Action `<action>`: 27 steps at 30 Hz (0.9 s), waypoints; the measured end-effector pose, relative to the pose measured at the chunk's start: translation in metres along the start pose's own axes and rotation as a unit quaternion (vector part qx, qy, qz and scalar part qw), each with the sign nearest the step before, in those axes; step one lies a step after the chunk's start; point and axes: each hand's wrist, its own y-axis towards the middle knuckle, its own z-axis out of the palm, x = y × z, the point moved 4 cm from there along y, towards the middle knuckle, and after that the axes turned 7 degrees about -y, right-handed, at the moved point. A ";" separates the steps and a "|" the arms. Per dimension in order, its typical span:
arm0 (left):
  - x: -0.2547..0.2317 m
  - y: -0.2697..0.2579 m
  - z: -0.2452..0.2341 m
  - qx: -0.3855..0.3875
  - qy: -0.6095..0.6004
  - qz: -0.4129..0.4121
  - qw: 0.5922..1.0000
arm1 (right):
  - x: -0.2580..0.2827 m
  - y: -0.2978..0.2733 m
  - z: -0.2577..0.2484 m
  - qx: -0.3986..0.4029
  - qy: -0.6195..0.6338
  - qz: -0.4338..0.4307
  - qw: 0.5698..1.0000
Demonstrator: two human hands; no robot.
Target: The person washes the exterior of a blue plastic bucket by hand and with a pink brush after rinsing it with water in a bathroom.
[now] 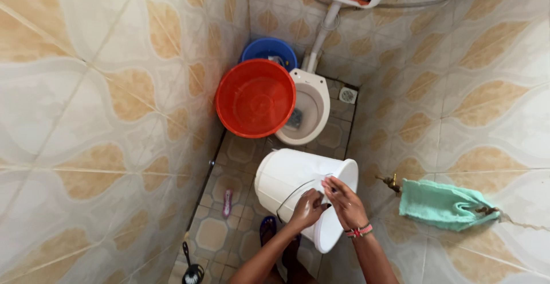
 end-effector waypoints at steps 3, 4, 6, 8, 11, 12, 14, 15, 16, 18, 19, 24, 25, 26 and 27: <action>-0.024 -0.011 -0.039 0.019 -0.097 -0.121 0.988 | 0.009 -0.016 -0.008 -0.077 -0.062 -0.006 0.995; -0.033 -0.015 -0.051 0.023 -0.095 -0.121 0.988 | 0.008 -0.018 -0.009 -0.080 -0.059 -0.008 0.995; -0.051 -0.021 -0.066 0.009 -0.134 -0.085 0.987 | -0.002 -0.019 -0.015 -0.062 -0.082 0.074 0.992; -0.063 -0.026 -0.066 0.020 -0.156 -0.081 0.984 | -0.020 -0.010 -0.013 -0.039 -0.061 0.103 0.992; -0.077 -0.027 -0.042 0.031 -0.177 -0.052 0.982 | -0.052 0.011 -0.005 0.018 -0.100 0.093 0.990; -0.079 -0.027 -0.033 0.028 -0.181 -0.031 0.983 | -0.056 0.014 -0.004 0.049 -0.165 0.058 0.983; -0.078 -0.034 -0.027 0.057 -0.142 -0.020 0.988 | -0.060 0.008 -0.013 0.011 -0.188 0.044 0.981; -0.077 -0.032 -0.026 0.079 -0.104 -0.015 0.991 | -0.056 0.008 -0.018 -0.023 -0.212 0.037 0.976; -0.076 -0.027 -0.031 0.076 -0.101 -0.008 0.992 | -0.053 0.007 -0.019 -0.020 -0.213 0.030 0.976; -0.076 -0.016 -0.043 0.100 -0.025 -0.065 0.993 | -0.051 -0.004 -0.023 -0.033 -0.159 0.045 0.986; -0.084 -0.010 -0.047 0.101 -0.020 -0.063 0.993 | -0.053 -0.010 -0.021 -0.032 -0.155 0.041 0.987; -0.135 0.054 -0.044 -0.078 0.139 0.060 0.985 | -0.076 -0.038 0.003 -0.034 -0.367 -0.090 0.925; -0.136 0.059 -0.040 -0.084 0.136 0.056 0.986 | -0.077 -0.044 0.000 -0.029 -0.372 -0.087 0.924; -0.126 0.066 -0.040 -0.072 0.110 -0.044 0.990 | -0.082 -0.055 0.002 0.061 -0.381 -0.075 0.919; -0.117 0.067 -0.039 -0.057 0.082 -0.143 0.985 | -0.086 -0.062 0.004 0.151 -0.387 -0.064 0.907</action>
